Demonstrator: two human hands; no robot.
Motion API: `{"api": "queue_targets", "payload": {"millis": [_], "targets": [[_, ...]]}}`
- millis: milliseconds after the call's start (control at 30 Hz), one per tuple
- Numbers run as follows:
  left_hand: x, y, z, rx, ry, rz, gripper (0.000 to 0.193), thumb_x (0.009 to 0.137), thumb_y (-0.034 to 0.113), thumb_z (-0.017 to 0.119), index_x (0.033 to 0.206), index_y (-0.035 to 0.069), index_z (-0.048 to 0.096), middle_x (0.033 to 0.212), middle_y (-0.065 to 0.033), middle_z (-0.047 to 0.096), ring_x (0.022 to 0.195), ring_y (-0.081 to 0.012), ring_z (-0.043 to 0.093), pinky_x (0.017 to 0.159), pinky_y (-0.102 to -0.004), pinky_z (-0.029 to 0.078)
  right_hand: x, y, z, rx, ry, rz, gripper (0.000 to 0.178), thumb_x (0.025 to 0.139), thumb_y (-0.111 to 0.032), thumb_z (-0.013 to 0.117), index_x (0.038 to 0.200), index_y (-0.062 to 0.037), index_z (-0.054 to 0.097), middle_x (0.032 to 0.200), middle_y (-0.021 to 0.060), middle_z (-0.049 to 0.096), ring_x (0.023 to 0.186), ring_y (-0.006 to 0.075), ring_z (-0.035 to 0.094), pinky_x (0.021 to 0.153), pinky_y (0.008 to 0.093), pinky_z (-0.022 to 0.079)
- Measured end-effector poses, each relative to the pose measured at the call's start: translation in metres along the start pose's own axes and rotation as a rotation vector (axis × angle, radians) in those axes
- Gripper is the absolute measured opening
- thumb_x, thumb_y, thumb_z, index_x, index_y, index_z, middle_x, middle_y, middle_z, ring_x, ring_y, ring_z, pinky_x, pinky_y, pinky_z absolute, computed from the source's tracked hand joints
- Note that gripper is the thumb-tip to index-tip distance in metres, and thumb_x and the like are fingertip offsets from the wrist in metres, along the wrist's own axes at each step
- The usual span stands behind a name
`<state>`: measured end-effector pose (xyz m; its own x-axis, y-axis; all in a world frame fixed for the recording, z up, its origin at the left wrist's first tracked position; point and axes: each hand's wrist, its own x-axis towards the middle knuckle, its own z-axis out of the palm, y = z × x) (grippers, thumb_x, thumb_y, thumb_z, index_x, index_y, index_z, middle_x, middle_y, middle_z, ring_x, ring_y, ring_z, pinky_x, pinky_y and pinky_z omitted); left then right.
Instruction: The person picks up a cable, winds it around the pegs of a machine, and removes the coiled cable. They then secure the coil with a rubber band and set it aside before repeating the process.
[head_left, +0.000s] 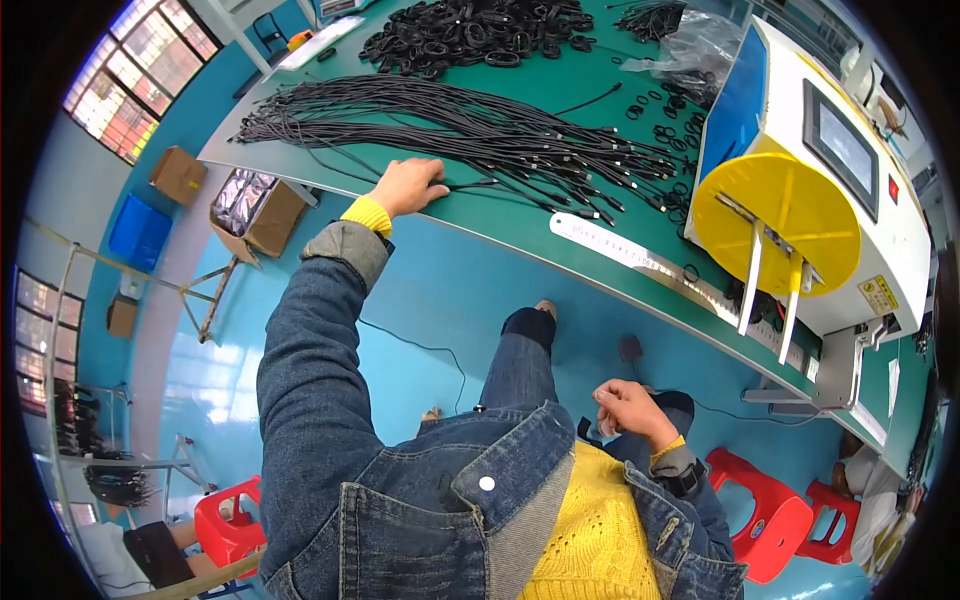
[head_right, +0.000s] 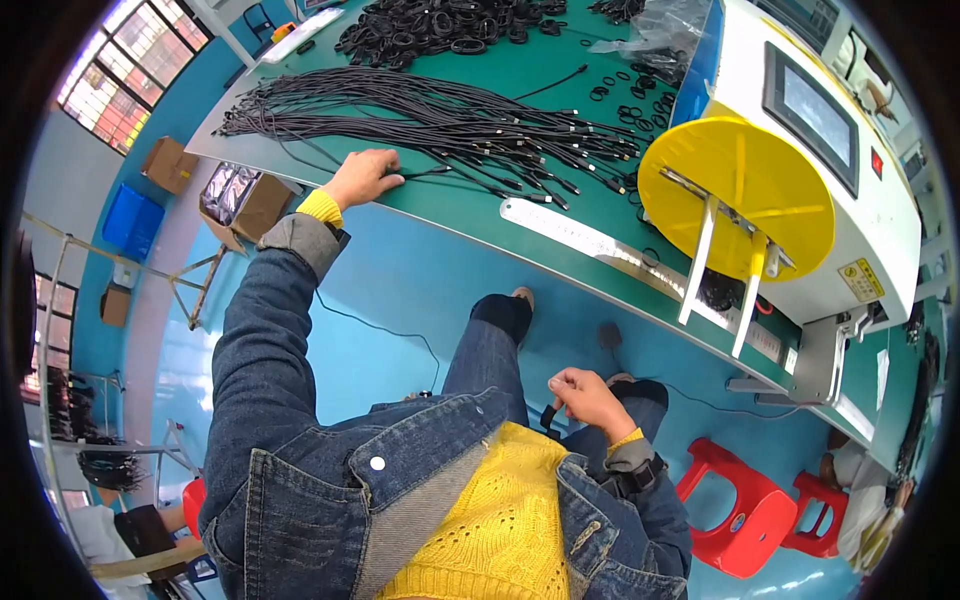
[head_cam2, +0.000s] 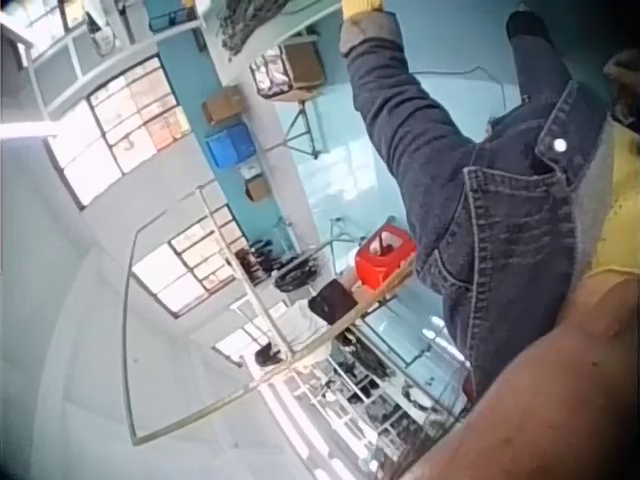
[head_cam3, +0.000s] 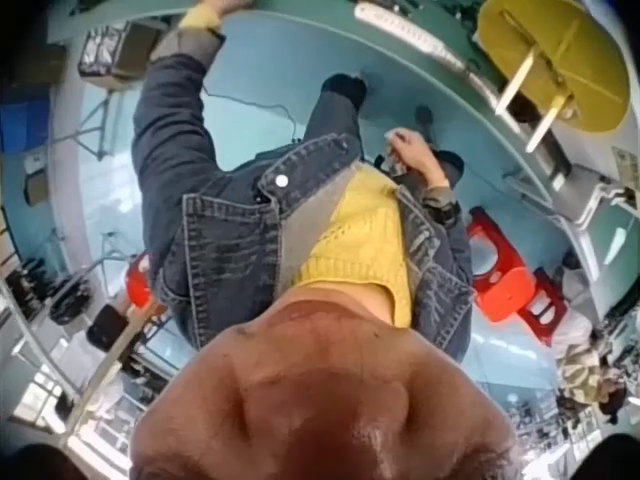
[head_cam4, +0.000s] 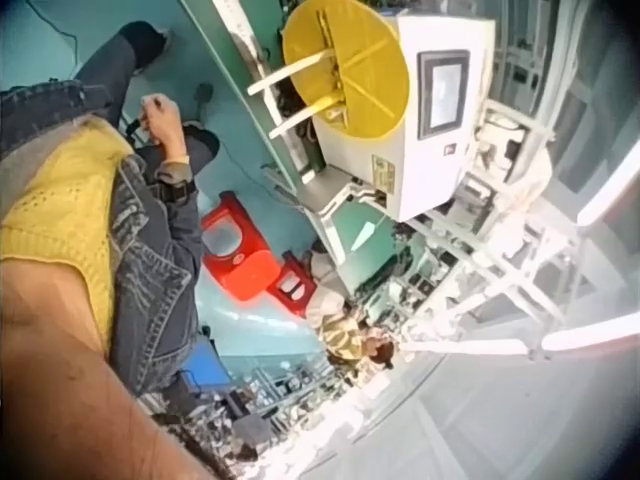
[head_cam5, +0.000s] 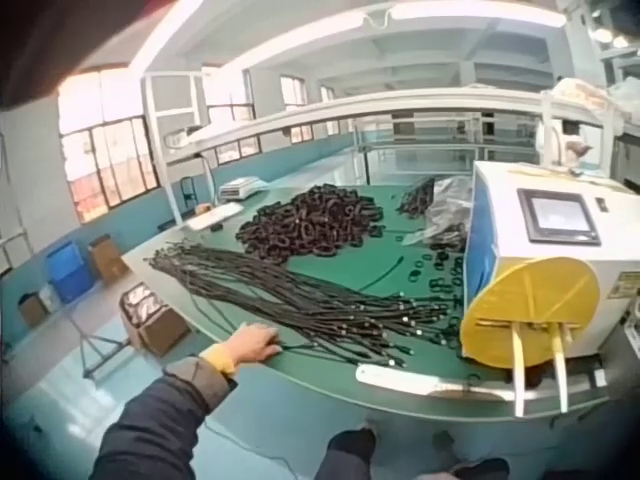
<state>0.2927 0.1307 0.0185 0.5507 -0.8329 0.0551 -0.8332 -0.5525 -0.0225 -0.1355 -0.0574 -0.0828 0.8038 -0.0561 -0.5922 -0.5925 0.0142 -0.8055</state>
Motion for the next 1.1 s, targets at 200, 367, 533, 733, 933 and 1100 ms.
{"api": "queue_targets", "payload": {"millis": [200,367,533,733,933,1100], "targets": [[0.004,0.0,0.012,0.158,0.115,0.154,0.018,0.083,0.023,0.057,0.09,0.008,0.051,0.09,-0.0085,0.059,0.091,-0.0291,0.055,0.074,-0.0436,0.042,-0.013,0.01,0.004,0.008,0.029,-0.033,0.025,0.087,-0.026,0.054,0.09,-0.0015,0.058,0.067,0.0036,0.059,0.051,0.008,0.051,0.047,0.0224,0.041],[0.027,-0.006,-0.014,-0.241,0.372,-0.011,0.017,0.085,0.012,0.051,0.099,0.004,0.049,0.093,-0.0165,0.058,0.087,-0.0353,0.055,0.074,-0.0431,0.043,-0.027,0.021,-0.001,-0.003,0.078,-0.078,0.025,0.087,-0.025,0.055,0.09,-0.0007,0.058,0.067,0.0043,0.059,0.052,0.0085,0.052,0.048,0.0227,0.042],[0.04,-0.01,-0.031,-0.097,0.27,0.09,0.026,0.087,0.01,0.047,0.111,0.002,0.046,0.1,-0.0203,0.057,0.092,-0.038,0.054,0.076,-0.0432,0.044,-0.03,0.028,0.001,-0.001,0.057,-0.083,0.023,0.089,-0.022,0.052,0.091,0.0002,0.057,0.067,0.0064,0.062,0.056,0.0088,0.056,0.052,0.0216,0.044],[0.038,0.001,-0.031,-0.083,0.262,0.158,0.022,0.089,0.017,0.045,0.105,0.002,0.048,0.089,-0.0194,0.059,0.084,-0.0369,0.057,0.071,-0.045,0.045,-0.032,0.031,0.003,-0.029,0.093,-0.09,0.021,0.089,-0.021,0.052,0.091,0.0002,0.057,0.067,0.0058,0.061,0.054,0.0085,0.055,0.051,0.0217,0.044],[0.0,0.059,-0.071,-0.219,0.79,0.309,0.015,0.085,0.013,0.05,0.096,0.004,0.054,0.081,-0.0137,0.061,0.071,-0.0322,0.059,0.062,-0.042,0.048,-0.037,0.018,0.005,0.041,0.119,-0.098,0.021,0.087,-0.019,0.055,0.095,0.0003,0.057,0.068,0.0042,0.059,0.053,0.0078,0.052,0.049,0.0219,0.043],[-0.07,0.184,-0.064,-0.247,0.458,0.684,0.015,0.076,0.009,0.056,0.091,0.007,0.055,0.069,-0.0073,0.058,0.063,-0.0251,0.06,0.054,-0.0363,0.047,-0.069,-0.034,0.006,0.115,0.786,-0.797,0.03,0.089,-0.015,0.05,0.117,-0.0023,0.051,0.084,0.0061,0.061,0.06,0.0059,0.051,0.048,0.018,0.04]]}}
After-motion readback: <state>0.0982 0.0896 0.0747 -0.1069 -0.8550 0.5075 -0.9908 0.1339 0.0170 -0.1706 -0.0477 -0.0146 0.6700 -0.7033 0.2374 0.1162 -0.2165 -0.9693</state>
